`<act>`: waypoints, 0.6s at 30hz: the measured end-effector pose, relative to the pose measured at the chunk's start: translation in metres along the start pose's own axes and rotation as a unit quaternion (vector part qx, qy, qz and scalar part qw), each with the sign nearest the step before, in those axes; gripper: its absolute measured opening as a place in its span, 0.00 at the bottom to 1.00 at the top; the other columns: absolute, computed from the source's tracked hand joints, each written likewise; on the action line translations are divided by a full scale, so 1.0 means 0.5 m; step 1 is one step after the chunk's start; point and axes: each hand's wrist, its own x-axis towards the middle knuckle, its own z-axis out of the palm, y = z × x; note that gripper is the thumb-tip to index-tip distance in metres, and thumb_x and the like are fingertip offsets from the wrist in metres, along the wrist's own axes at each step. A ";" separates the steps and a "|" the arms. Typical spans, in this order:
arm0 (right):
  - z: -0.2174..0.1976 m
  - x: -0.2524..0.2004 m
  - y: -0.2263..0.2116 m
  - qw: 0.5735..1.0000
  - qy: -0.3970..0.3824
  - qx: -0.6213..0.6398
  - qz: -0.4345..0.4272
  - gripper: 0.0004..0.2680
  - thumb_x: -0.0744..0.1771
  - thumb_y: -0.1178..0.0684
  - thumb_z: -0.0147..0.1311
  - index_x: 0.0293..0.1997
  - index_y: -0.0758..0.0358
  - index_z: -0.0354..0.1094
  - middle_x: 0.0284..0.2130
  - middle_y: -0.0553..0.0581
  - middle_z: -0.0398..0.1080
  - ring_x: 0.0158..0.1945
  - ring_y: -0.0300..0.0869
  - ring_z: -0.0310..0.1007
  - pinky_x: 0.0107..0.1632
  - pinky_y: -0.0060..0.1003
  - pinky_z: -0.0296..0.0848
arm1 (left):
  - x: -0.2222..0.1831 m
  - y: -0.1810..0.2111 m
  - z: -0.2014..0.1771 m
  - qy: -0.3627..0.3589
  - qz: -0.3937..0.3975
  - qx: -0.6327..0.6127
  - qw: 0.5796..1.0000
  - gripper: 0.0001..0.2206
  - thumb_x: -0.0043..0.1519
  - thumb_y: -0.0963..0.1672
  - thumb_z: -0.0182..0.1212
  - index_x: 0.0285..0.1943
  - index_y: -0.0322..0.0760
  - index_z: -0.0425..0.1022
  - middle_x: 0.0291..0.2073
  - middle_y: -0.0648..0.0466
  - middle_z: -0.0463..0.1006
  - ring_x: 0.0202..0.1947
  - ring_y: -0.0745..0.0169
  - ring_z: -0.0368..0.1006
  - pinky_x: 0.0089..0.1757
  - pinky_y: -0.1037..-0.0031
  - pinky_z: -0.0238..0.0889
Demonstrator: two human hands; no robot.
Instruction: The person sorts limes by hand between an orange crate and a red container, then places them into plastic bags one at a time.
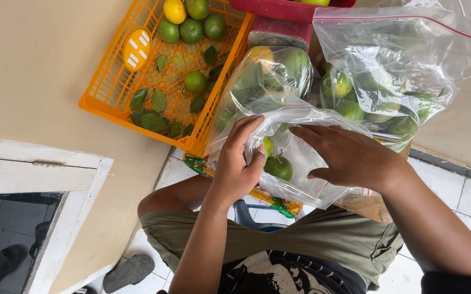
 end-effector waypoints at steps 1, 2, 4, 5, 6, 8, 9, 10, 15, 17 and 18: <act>-0.004 -0.011 -0.002 1.000 0.000 -0.001 0.001 0.33 0.61 0.53 0.69 0.73 0.58 0.52 0.65 0.65 0.64 0.64 0.67 0.66 0.59 0.60 0.72 | 0.000 -0.002 0.000 0.000 0.000 -0.001 1.000 0.25 0.59 0.35 0.53 0.69 0.29 0.68 0.61 0.38 0.71 0.64 0.33 0.67 0.60 0.47 0.60; -0.009 -0.021 -0.004 0.999 0.001 0.041 -0.033 0.28 0.63 0.53 0.64 0.71 0.61 0.55 0.64 0.66 0.66 0.63 0.68 0.68 0.58 0.62 0.73 | 0.000 -0.005 0.000 -0.001 -0.004 -0.016 1.000 0.25 0.60 0.35 0.53 0.69 0.29 0.67 0.62 0.38 0.71 0.64 0.34 0.67 0.60 0.47 0.60; 0.000 -0.030 0.009 0.995 0.004 0.081 -0.066 0.24 0.64 0.54 0.60 0.68 0.64 0.59 0.62 0.67 0.67 0.61 0.69 0.69 0.56 0.65 0.74 | 0.001 -0.008 -0.002 -0.002 -0.008 -0.032 0.999 0.25 0.60 0.36 0.54 0.69 0.29 0.67 0.62 0.38 0.70 0.64 0.35 0.67 0.60 0.47 0.60; 0.013 -0.030 0.023 0.989 0.000 0.093 -0.117 0.23 0.66 0.47 0.56 0.70 0.58 0.58 0.64 0.59 0.67 0.62 0.58 0.70 0.57 0.55 0.71 | 0.000 -0.009 -0.004 -0.025 -0.018 -0.025 0.999 0.24 0.63 0.38 0.53 0.71 0.31 0.64 0.64 0.42 0.68 0.67 0.42 0.65 0.63 0.55 0.59; 0.026 -0.028 0.038 0.980 -0.002 0.104 -0.170 0.23 0.68 0.41 0.51 0.72 0.52 0.57 0.65 0.52 0.66 0.62 0.48 0.70 0.58 0.45 0.68 | 0.000 -0.010 -0.007 -0.047 -0.027 -0.017 0.998 0.23 0.66 0.40 0.52 0.72 0.33 0.61 0.66 0.47 0.66 0.69 0.50 0.62 0.66 0.62 0.58; 0.006 -0.026 0.028 0.973 0.040 0.113 -0.197 0.22 0.68 0.41 0.52 0.69 0.55 0.59 0.63 0.53 0.69 0.60 0.48 0.72 0.57 0.44 0.70 | -0.001 -0.014 -0.009 -0.047 -0.025 -0.026 0.998 0.23 0.66 0.40 0.52 0.73 0.34 0.61 0.66 0.47 0.66 0.70 0.50 0.62 0.66 0.62 0.58; -0.005 -0.026 0.023 0.963 0.081 0.122 -0.225 0.21 0.67 0.42 0.53 0.67 0.58 0.62 0.60 0.54 0.71 0.57 0.48 0.75 0.55 0.43 0.73 | 0.000 -0.016 -0.010 -0.048 -0.024 -0.035 0.998 0.23 0.66 0.41 0.53 0.73 0.35 0.61 0.66 0.46 0.65 0.70 0.49 0.61 0.66 0.61 0.58; -0.019 -0.017 0.022 0.963 0.085 0.118 -0.226 0.21 0.67 0.42 0.53 0.67 0.58 0.62 0.60 0.54 0.71 0.57 0.48 0.75 0.55 0.43 0.73 | 0.000 -0.020 -0.010 -0.048 -0.018 -0.033 0.998 0.23 0.66 0.41 0.53 0.73 0.35 0.61 0.66 0.46 0.65 0.70 0.49 0.61 0.66 0.61 0.58; -0.106 0.045 0.023 0.941 0.298 0.058 -0.152 0.16 0.68 0.48 0.58 0.59 0.66 0.68 0.54 0.66 0.72 0.54 0.58 0.74 0.56 0.53 0.71 | -0.006 -0.029 -0.011 -0.045 -0.030 -0.037 0.998 0.24 0.68 0.44 0.53 0.74 0.37 0.58 0.67 0.46 0.64 0.70 0.49 0.61 0.65 0.61 0.57; -0.138 0.120 0.059 0.922 0.354 0.033 -0.152 0.13 0.69 0.52 0.59 0.57 0.68 0.71 0.46 0.64 0.73 0.49 0.56 0.73 0.51 0.51 0.70 | -0.006 -0.022 -0.006 -0.043 -0.048 -0.043 0.997 0.25 0.67 0.44 0.54 0.75 0.37 0.57 0.67 0.47 0.64 0.70 0.50 0.61 0.65 0.62 0.57; -0.155 0.159 0.076 0.899 0.410 0.009 -0.153 0.09 0.71 0.56 0.61 0.54 0.70 0.74 0.37 0.62 0.74 0.43 0.55 0.72 0.46 0.50 0.70 | -0.005 -0.018 -0.005 -0.043 -0.066 -0.048 0.996 0.26 0.67 0.43 0.54 0.75 0.37 0.57 0.66 0.47 0.64 0.69 0.51 0.61 0.64 0.63 0.57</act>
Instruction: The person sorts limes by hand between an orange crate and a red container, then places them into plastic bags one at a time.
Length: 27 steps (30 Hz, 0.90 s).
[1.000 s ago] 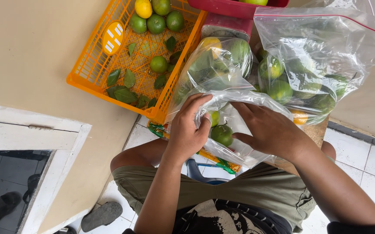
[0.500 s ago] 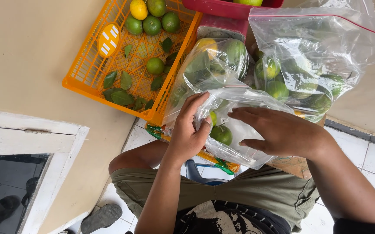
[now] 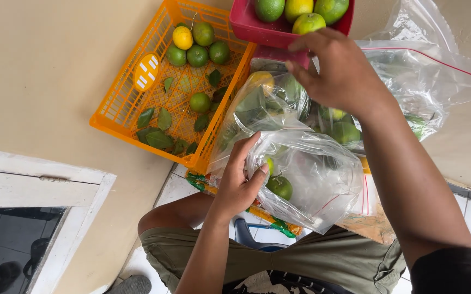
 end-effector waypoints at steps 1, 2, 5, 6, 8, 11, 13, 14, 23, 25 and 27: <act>0.017 0.033 0.033 1.000 0.001 0.000 -0.002 0.09 0.71 0.56 0.61 0.54 0.70 0.74 0.37 0.62 0.74 0.43 0.55 0.72 0.46 0.50 0.70 | 0.001 0.001 0.002 0.001 0.001 0.001 1.000 0.26 0.67 0.43 0.54 0.75 0.37 0.57 0.66 0.47 0.64 0.69 0.51 0.61 0.64 0.63 0.57; 0.035 0.066 0.065 0.997 0.006 -0.057 0.047 0.10 0.70 0.52 0.59 0.53 0.66 0.75 0.39 0.66 0.73 0.42 0.60 0.72 0.42 0.54 0.70 | 0.001 0.001 0.003 0.003 0.001 0.002 1.000 0.26 0.66 0.43 0.54 0.75 0.37 0.57 0.66 0.47 0.64 0.69 0.51 0.61 0.64 0.63 0.57; 0.064 0.145 0.131 0.963 -0.046 -0.184 0.189 0.14 0.69 0.43 0.56 0.55 0.61 0.71 0.47 0.68 0.72 0.47 0.66 0.73 0.43 0.62 0.69 | -0.001 0.004 0.005 0.005 0.004 0.006 1.000 0.25 0.67 0.44 0.53 0.75 0.37 0.57 0.66 0.47 0.64 0.69 0.51 0.61 0.65 0.62 0.56; 0.070 0.171 0.147 0.921 -0.103 -0.252 0.280 0.19 0.69 0.37 0.54 0.59 0.61 0.67 0.53 0.66 0.72 0.53 0.67 0.73 0.48 0.65 0.68 | 0.000 0.005 0.003 0.007 0.008 0.009 1.000 0.25 0.67 0.44 0.53 0.75 0.37 0.57 0.66 0.47 0.64 0.70 0.50 0.60 0.65 0.60 0.56; 0.070 0.189 0.158 0.903 -0.137 -0.255 0.319 0.25 0.67 0.28 0.55 0.58 0.60 0.68 0.53 0.64 0.73 0.54 0.64 0.73 0.48 0.61 0.70 | -0.002 0.006 0.003 0.007 0.007 0.006 1.000 0.25 0.67 0.44 0.53 0.75 0.37 0.57 0.67 0.47 0.64 0.70 0.50 0.60 0.65 0.61 0.56; 0.079 0.204 0.195 0.886 -0.167 -0.266 0.341 0.32 0.63 0.18 0.58 0.58 0.59 0.70 0.51 0.61 0.74 0.54 0.61 0.75 0.47 0.56 0.73 | 0.000 -0.001 0.004 0.007 -0.001 -0.005 1.000 0.26 0.67 0.43 0.53 0.75 0.37 0.57 0.67 0.47 0.63 0.70 0.51 0.60 0.65 0.61 0.55; 0.084 0.200 0.209 0.889 -0.164 -0.275 0.327 0.32 0.62 0.18 0.60 0.58 0.58 0.71 0.50 0.59 0.75 0.53 0.61 0.75 0.47 0.56 0.74 | -0.004 -0.004 0.006 0.005 -0.009 -0.013 1.000 0.26 0.66 0.43 0.53 0.75 0.36 0.57 0.67 0.47 0.63 0.70 0.51 0.60 0.65 0.62 0.55; 0.080 0.199 0.208 0.898 -0.147 -0.261 0.322 0.31 0.61 0.21 0.62 0.57 0.57 0.71 0.49 0.60 0.74 0.52 0.61 0.74 0.46 0.57 0.74 | -0.003 -0.003 0.005 0.006 -0.008 -0.012 1.000 0.26 0.66 0.43 0.52 0.75 0.37 0.57 0.67 0.47 0.63 0.70 0.51 0.59 0.66 0.61 0.55; -0.026 0.068 0.021 0.973 -0.078 -0.027 0.216 0.20 0.58 0.43 0.63 0.50 0.64 0.69 0.41 0.66 0.73 0.47 0.65 0.74 0.46 0.59 0.72 | -0.007 -0.015 0.010 0.046 0.029 -0.091 0.994 0.29 0.61 0.36 0.53 0.75 0.29 0.59 0.64 0.40 0.64 0.70 0.38 0.57 0.65 0.46 0.47; -0.066 -0.039 -0.045 0.981 -0.080 0.046 0.173 0.22 0.56 0.50 0.65 0.53 0.68 0.68 0.42 0.70 0.73 0.47 0.66 0.74 0.47 0.60 0.72 | -0.011 -0.021 0.019 0.056 0.025 -0.102 0.993 0.29 0.61 0.36 0.53 0.76 0.29 0.58 0.65 0.39 0.63 0.70 0.37 0.57 0.65 0.46 0.46; -0.099 -0.119 -0.138 0.978 -0.058 0.188 0.075 0.28 0.53 0.62 0.68 0.59 0.77 0.65 0.43 0.78 0.71 0.48 0.70 0.75 0.50 0.62 0.72 | -0.011 -0.030 0.025 0.075 0.037 -0.112 0.990 0.29 0.61 0.36 0.53 0.76 0.31 0.58 0.67 0.42 0.63 0.72 0.45 0.54 0.67 0.48 0.45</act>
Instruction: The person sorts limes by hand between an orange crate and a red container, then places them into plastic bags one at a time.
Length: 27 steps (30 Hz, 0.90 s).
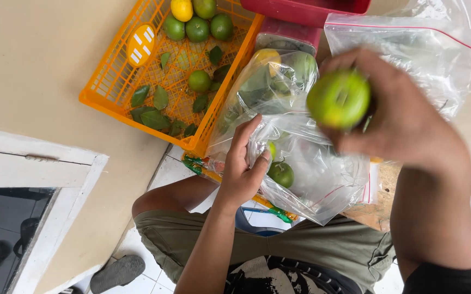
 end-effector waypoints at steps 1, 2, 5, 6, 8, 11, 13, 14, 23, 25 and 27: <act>0.037 -0.024 -0.001 1.000 -0.001 0.000 0.001 0.28 0.53 0.62 0.68 0.59 0.77 0.65 0.43 0.78 0.71 0.48 0.70 0.75 0.50 0.62 0.72 | 0.001 0.001 0.001 0.000 -0.001 0.000 1.000 0.29 0.61 0.36 0.53 0.76 0.31 0.58 0.67 0.42 0.63 0.72 0.45 0.54 0.67 0.48 0.45; 0.073 -0.048 -0.002 0.995 -0.058 0.054 0.066 0.27 0.53 0.61 0.69 0.57 0.69 0.68 0.39 0.71 0.75 0.39 0.61 0.78 0.37 0.49 0.76 | 0.002 0.004 0.003 0.002 0.001 -0.009 1.000 0.30 0.61 0.36 0.53 0.76 0.31 0.58 0.67 0.42 0.63 0.72 0.44 0.54 0.67 0.48 0.45; 0.169 -0.113 0.061 0.971 -0.114 0.060 0.202 0.29 0.54 0.57 0.71 0.61 0.59 0.65 0.42 0.65 0.78 0.30 0.55 0.79 0.29 0.43 0.78 | -0.004 0.000 0.005 -0.005 -0.001 -0.021 1.000 0.30 0.60 0.35 0.53 0.76 0.32 0.59 0.68 0.42 0.63 0.72 0.44 0.55 0.68 0.47 0.44; 0.199 -0.129 0.093 0.957 -0.113 0.013 0.267 0.33 0.55 0.56 0.71 0.67 0.57 0.57 0.48 0.66 0.76 0.31 0.58 0.77 0.33 0.49 0.76 | -0.005 -0.001 0.002 -0.012 -0.003 -0.023 1.000 0.31 0.59 0.35 0.54 0.76 0.32 0.59 0.68 0.43 0.63 0.73 0.44 0.55 0.68 0.47 0.45; 0.215 -0.126 0.109 0.960 -0.081 -0.002 0.269 0.32 0.57 0.56 0.69 0.67 0.57 0.55 0.47 0.68 0.74 0.35 0.60 0.78 0.37 0.49 0.77 | -0.012 0.003 0.006 -0.022 -0.011 -0.023 0.999 0.31 0.59 0.35 0.54 0.76 0.33 0.59 0.69 0.44 0.63 0.73 0.44 0.55 0.68 0.47 0.44; 0.229 -0.118 0.120 0.970 -0.030 -0.062 0.235 0.28 0.60 0.56 0.67 0.67 0.58 0.56 0.49 0.71 0.71 0.45 0.64 0.77 0.44 0.53 0.77 | -0.011 0.011 0.011 -0.035 -0.017 -0.022 0.999 0.32 0.58 0.35 0.54 0.76 0.34 0.60 0.69 0.44 0.64 0.73 0.43 0.55 0.68 0.46 0.44; 0.235 -0.118 0.124 0.974 -0.018 -0.103 0.199 0.26 0.61 0.56 0.66 0.66 0.59 0.59 0.51 0.72 0.69 0.51 0.66 0.75 0.49 0.56 0.77 | -0.011 0.014 0.009 -0.033 -0.020 -0.018 0.999 0.32 0.58 0.35 0.54 0.76 0.35 0.60 0.69 0.43 0.64 0.73 0.41 0.56 0.68 0.45 0.44; 0.238 -0.120 0.128 0.975 -0.033 -0.117 0.186 0.25 0.62 0.56 0.65 0.67 0.58 0.60 0.54 0.71 0.67 0.53 0.66 0.74 0.51 0.56 0.76 | -0.010 0.014 0.006 -0.035 -0.018 -0.023 0.999 0.32 0.58 0.35 0.54 0.76 0.35 0.60 0.69 0.44 0.64 0.73 0.41 0.55 0.68 0.45 0.44; 0.235 -0.135 0.140 0.967 -0.093 -0.169 0.166 0.14 0.66 0.59 0.59 0.58 0.60 0.69 0.52 0.66 0.71 0.53 0.59 0.78 0.52 0.50 0.78 | -0.016 0.020 -0.001 -0.037 -0.020 -0.042 0.998 0.32 0.58 0.35 0.55 0.76 0.36 0.61 0.69 0.45 0.64 0.74 0.41 0.54 0.68 0.45 0.44; 0.227 -0.134 0.131 0.967 -0.102 -0.196 0.131 0.12 0.66 0.60 0.58 0.55 0.61 0.73 0.50 0.66 0.73 0.52 0.58 0.79 0.52 0.47 0.78 | -0.015 0.023 0.001 -0.040 -0.021 -0.043 0.998 0.32 0.58 0.35 0.55 0.76 0.36 0.60 0.69 0.45 0.64 0.74 0.41 0.53 0.68 0.45 0.44; 0.219 -0.132 0.121 0.967 -0.126 -0.208 0.075 0.14 0.66 0.64 0.52 0.57 0.59 0.72 0.57 0.63 0.71 0.57 0.59 0.75 0.57 0.54 0.73 | -0.015 0.023 0.002 -0.044 -0.021 -0.044 0.998 0.32 0.58 0.36 0.55 0.76 0.37 0.61 0.69 0.45 0.64 0.74 0.42 0.54 0.68 0.45 0.44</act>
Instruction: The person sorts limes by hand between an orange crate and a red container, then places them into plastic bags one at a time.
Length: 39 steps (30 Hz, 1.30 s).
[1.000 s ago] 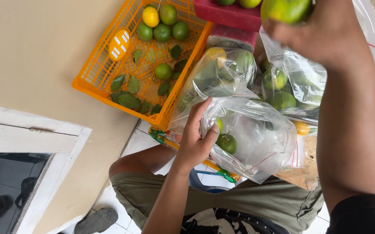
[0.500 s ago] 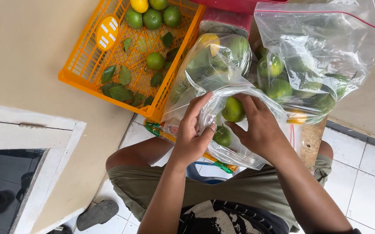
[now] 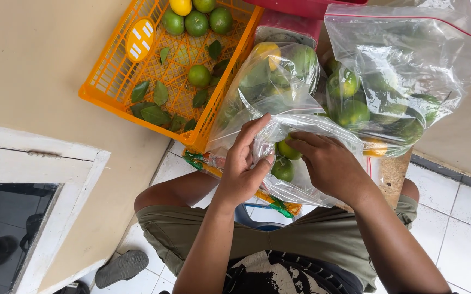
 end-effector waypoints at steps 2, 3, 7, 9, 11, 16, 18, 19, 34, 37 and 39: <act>-0.001 -0.002 -0.006 1.000 -0.014 -0.013 -0.002 0.16 0.66 0.64 0.50 0.60 0.57 0.70 0.59 0.62 0.70 0.60 0.59 0.73 0.59 0.55 0.71 | 0.002 -0.002 -0.001 -0.003 0.003 0.003 1.000 0.32 0.58 0.36 0.55 0.76 0.36 0.60 0.69 0.45 0.64 0.74 0.41 0.53 0.68 0.44 0.44; -0.001 -0.003 -0.009 0.999 -0.030 -0.025 -0.003 0.17 0.67 0.65 0.48 0.63 0.55 0.68 0.61 0.61 0.68 0.62 0.58 0.71 0.61 0.56 0.69 | 0.002 -0.003 -0.001 -0.004 0.005 0.005 1.000 0.31 0.59 0.36 0.55 0.76 0.36 0.60 0.69 0.44 0.63 0.74 0.40 0.53 0.68 0.43 0.43; -0.028 -0.014 -0.024 0.999 -0.039 0.014 -0.009 0.18 0.66 0.60 0.51 0.65 0.56 0.65 0.64 0.63 0.66 0.65 0.61 0.66 0.62 0.60 0.67 | 0.001 0.003 0.000 -0.009 0.012 0.026 1.000 0.31 0.59 0.36 0.54 0.76 0.38 0.60 0.69 0.46 0.63 0.74 0.42 0.53 0.68 0.43 0.43; -0.054 -0.020 -0.038 0.997 -0.034 0.068 -0.020 0.18 0.67 0.60 0.51 0.65 0.59 0.65 0.64 0.67 0.65 0.64 0.68 0.65 0.60 0.63 0.66 | -0.001 0.006 0.000 -0.015 0.016 0.043 0.999 0.29 0.59 0.37 0.55 0.74 0.37 0.63 0.68 0.45 0.64 0.72 0.40 0.56 0.67 0.44 0.47; -0.097 -0.027 -0.056 0.992 -0.034 0.119 -0.036 0.17 0.66 0.60 0.51 0.64 0.60 0.66 0.61 0.67 0.68 0.60 0.68 0.68 0.57 0.63 0.69 | -0.001 0.016 0.001 -0.013 0.028 0.078 0.996 0.27 0.60 0.37 0.55 0.72 0.39 0.65 0.67 0.45 0.65 0.70 0.40 0.58 0.66 0.43 0.49; -0.153 -0.024 -0.022 0.977 0.026 0.153 -0.143 0.16 0.69 0.49 0.49 0.64 0.63 0.63 0.60 0.61 0.69 0.62 0.53 0.72 0.59 0.48 0.70 | -0.005 0.024 -0.006 -0.035 0.050 0.211 0.976 0.19 0.66 0.41 0.53 0.68 0.44 0.67 0.66 0.46 0.63 0.72 0.47 0.58 0.66 0.57 0.56; -0.185 -0.003 -0.009 0.979 0.131 0.120 -0.101 0.13 0.68 0.55 0.55 0.58 0.67 0.67 0.56 0.63 0.73 0.48 0.51 0.76 0.50 0.44 0.75 | -0.005 0.019 -0.006 -0.033 0.051 0.231 0.971 0.16 0.67 0.44 0.52 0.65 0.45 0.69 0.65 0.46 0.62 0.71 0.47 0.60 0.63 0.57 0.60; -0.185 0.017 -0.003 0.979 0.137 0.116 -0.100 0.13 0.68 0.55 0.55 0.58 0.67 0.67 0.56 0.63 0.73 0.48 0.51 0.76 0.50 0.44 0.75 | -0.005 0.021 -0.001 -0.035 0.057 0.230 0.971 0.16 0.67 0.44 0.52 0.65 0.45 0.69 0.65 0.46 0.62 0.71 0.47 0.60 0.63 0.57 0.60; -0.243 0.445 0.166 0.974 0.203 -0.051 0.083 0.21 0.69 0.46 0.55 0.67 0.65 0.61 0.62 0.71 0.64 0.62 0.69 0.56 0.60 0.60 0.60 | 0.046 0.007 0.009 0.002 -0.009 0.068 0.998 0.23 0.63 0.41 0.53 0.70 0.35 0.64 0.67 0.46 0.69 0.71 0.51 0.62 0.67 0.62 0.55; -0.258 0.508 0.207 0.966 0.136 -0.123 0.183 0.25 0.67 0.40 0.53 0.71 0.57 0.55 0.62 0.69 0.59 0.62 0.68 0.54 0.58 0.60 0.60 | 0.043 0.020 0.005 0.002 -0.012 0.073 0.997 0.23 0.64 0.42 0.52 0.70 0.35 0.64 0.67 0.46 0.68 0.71 0.50 0.61 0.66 0.62 0.55; -0.263 0.514 0.206 0.961 0.043 -0.145 0.232 0.32 0.64 0.29 0.53 0.75 0.50 0.50 0.64 0.70 0.60 0.65 0.68 0.53 0.61 0.62 0.56 | 0.037 0.028 0.002 0.001 -0.016 0.068 0.998 0.23 0.63 0.42 0.52 0.70 0.34 0.64 0.66 0.47 0.68 0.70 0.52 0.62 0.66 0.63 0.55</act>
